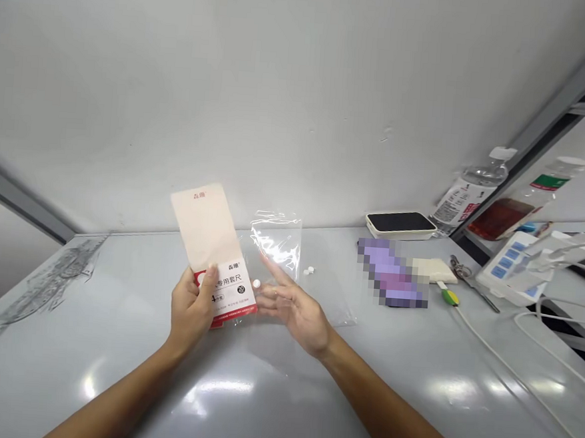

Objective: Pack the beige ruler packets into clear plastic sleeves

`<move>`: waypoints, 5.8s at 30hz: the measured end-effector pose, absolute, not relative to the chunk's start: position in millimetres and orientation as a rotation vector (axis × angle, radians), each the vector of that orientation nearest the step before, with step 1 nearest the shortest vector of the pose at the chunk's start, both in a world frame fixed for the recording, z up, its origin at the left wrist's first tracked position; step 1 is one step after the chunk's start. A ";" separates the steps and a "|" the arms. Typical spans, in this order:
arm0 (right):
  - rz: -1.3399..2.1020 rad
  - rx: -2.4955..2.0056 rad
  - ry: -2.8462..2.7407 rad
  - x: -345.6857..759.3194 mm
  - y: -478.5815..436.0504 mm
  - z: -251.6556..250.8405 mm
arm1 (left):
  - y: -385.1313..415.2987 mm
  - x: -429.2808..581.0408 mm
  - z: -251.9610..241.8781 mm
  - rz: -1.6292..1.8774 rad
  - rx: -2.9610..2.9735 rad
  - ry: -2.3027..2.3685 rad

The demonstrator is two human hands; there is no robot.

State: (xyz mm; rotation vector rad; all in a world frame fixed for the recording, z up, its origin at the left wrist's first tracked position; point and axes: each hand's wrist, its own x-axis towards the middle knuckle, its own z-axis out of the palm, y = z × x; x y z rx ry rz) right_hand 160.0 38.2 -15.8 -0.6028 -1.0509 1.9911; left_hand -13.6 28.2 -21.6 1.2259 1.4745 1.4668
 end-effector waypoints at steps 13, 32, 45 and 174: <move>1.880 -0.546 -0.924 162.7 44.9 -17.3 | 24.3 -11.7 -29.5 1.208 1.287 1.308; 1.830 -0.616 -0.979 163.1 46.6 -17.3 | 25.1 -14.8 -27.4 1.070 1.376 1.312; 1.756 -0.648 -0.907 167.3 50.7 -13.9 | 27.4 -16.5 -26.5 0.967 1.383 1.271; 0.470 -2.307 -1.892 229.7 90.7 -39.8 | 69.5 -83.8 -18.0 0.103 1.567 2.350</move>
